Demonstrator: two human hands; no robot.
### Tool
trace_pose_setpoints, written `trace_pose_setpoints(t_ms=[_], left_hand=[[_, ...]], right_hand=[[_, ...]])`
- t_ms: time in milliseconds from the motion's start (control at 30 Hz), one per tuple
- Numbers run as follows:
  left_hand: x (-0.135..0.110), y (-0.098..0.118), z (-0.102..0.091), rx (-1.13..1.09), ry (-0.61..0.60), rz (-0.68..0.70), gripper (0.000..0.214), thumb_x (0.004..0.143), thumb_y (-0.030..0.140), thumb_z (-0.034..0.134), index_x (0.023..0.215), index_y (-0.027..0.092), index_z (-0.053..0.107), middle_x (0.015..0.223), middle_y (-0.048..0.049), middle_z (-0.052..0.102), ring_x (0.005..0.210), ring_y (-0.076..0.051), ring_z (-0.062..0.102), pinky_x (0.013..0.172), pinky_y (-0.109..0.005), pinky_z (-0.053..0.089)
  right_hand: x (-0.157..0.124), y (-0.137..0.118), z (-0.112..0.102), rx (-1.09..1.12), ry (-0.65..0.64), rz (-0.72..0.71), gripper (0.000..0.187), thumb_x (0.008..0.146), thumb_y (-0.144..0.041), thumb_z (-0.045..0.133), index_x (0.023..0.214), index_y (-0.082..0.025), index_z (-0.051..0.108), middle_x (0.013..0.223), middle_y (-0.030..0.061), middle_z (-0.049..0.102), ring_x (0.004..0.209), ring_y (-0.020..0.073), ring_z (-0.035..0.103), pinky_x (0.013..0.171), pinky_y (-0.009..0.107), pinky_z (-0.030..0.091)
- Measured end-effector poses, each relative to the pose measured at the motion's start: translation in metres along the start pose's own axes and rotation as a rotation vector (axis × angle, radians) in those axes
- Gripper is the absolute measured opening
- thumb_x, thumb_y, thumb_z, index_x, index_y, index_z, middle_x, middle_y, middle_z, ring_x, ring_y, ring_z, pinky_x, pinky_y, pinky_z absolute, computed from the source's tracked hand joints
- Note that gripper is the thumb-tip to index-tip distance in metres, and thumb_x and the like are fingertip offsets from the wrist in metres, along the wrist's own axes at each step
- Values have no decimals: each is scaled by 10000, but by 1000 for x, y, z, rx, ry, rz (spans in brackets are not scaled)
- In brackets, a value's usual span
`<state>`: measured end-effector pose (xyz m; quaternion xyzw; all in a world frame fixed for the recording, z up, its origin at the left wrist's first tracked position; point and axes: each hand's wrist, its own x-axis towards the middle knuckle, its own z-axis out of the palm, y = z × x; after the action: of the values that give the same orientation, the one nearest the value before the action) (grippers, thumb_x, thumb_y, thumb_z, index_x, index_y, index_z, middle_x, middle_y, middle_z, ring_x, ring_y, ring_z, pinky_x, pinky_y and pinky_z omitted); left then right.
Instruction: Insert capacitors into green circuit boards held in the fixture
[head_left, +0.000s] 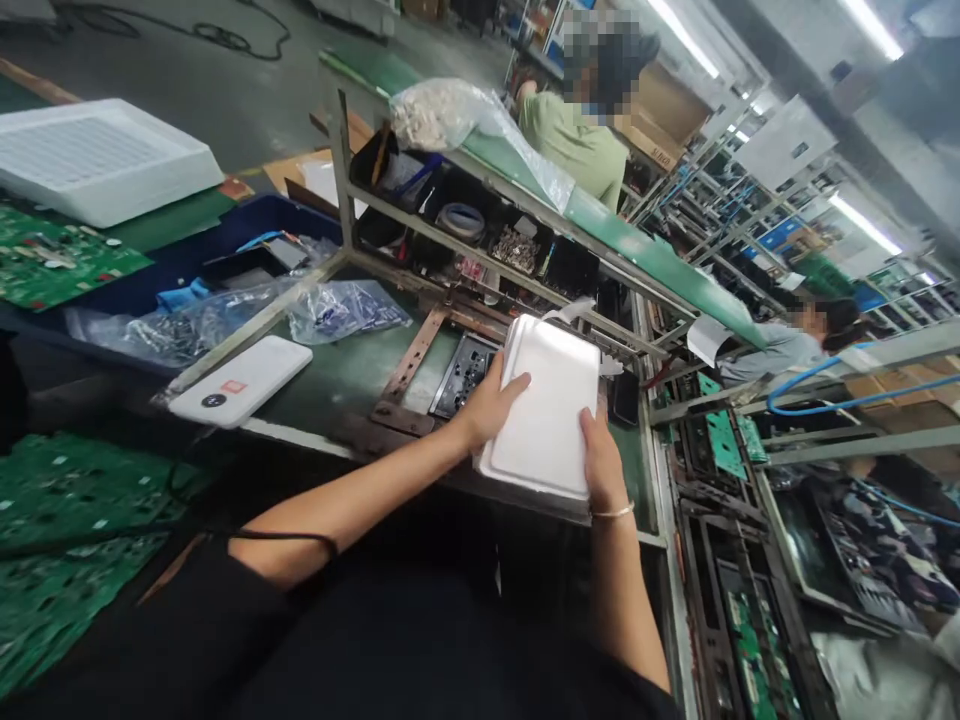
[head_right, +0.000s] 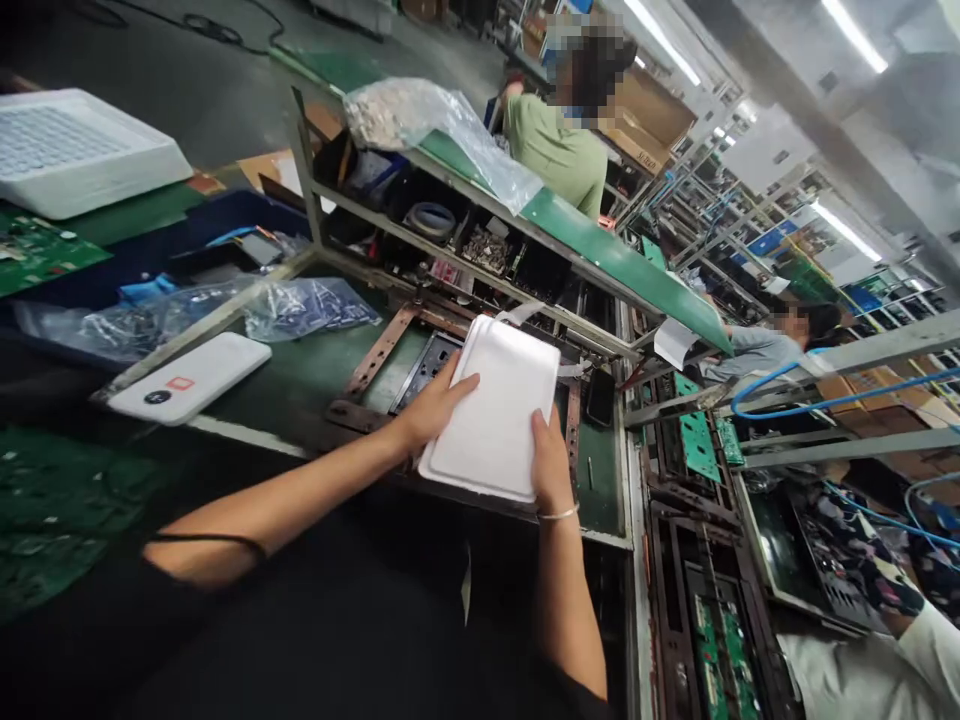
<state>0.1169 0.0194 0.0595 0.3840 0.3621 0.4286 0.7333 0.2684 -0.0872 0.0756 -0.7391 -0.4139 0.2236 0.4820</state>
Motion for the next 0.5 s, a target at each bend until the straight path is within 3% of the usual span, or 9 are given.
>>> trace_pose_setpoints(t_ms=[133, 233, 300, 400, 500], left_hand=[[4, -1, -3, 8, 4, -11, 615, 719, 305, 765, 1300, 238, 571, 1423, -41, 521, 1343, -246, 444, 1144, -303, 292], [3, 0, -9, -13, -21, -5, 588, 725, 307, 758, 1281, 234, 581, 1366, -46, 572, 1272, -235, 515, 1079, -285, 377], [2, 0, -13, -73, -114, -62, 566, 714, 313, 761, 1247, 216, 599, 1222, -66, 660, 1119, -237, 617, 956, -294, 477], [2, -2, -17, -171, -229, -279, 500, 645, 295, 789, 1102, 143, 652, 927, -94, 727, 787, -230, 686, 716, -304, 542], [0, -5, -17, -222, -121, -348, 352, 613, 257, 766, 919, 110, 670, 736, -81, 706, 596, -201, 646, 568, -284, 516]], right_hand=[[5, 6, 4, 18, -15, -8, 720, 861, -642, 459, 1393, -157, 486, 1403, 112, 527, 1294, 254, 484, 1109, 412, 354], [5, 10, 7, 4, -10, 13, 700, 864, -634, 465, 1380, -162, 503, 1397, 100, 535, 1309, 246, 465, 1126, 408, 332], [6, 13, 10, 8, -11, 55, 695, 857, -633, 476, 1364, -160, 521, 1373, 99, 557, 1304, 252, 471, 1127, 418, 331], [13, 17, 8, 22, -77, 85, 652, 873, -620, 455, 1314, -153, 568, 1330, 106, 592, 1267, 255, 507, 1101, 418, 368], [20, 9, -4, -99, -143, -60, 604, 908, -587, 441, 1329, -169, 549, 1356, 112, 565, 1289, 251, 479, 1105, 444, 357]])
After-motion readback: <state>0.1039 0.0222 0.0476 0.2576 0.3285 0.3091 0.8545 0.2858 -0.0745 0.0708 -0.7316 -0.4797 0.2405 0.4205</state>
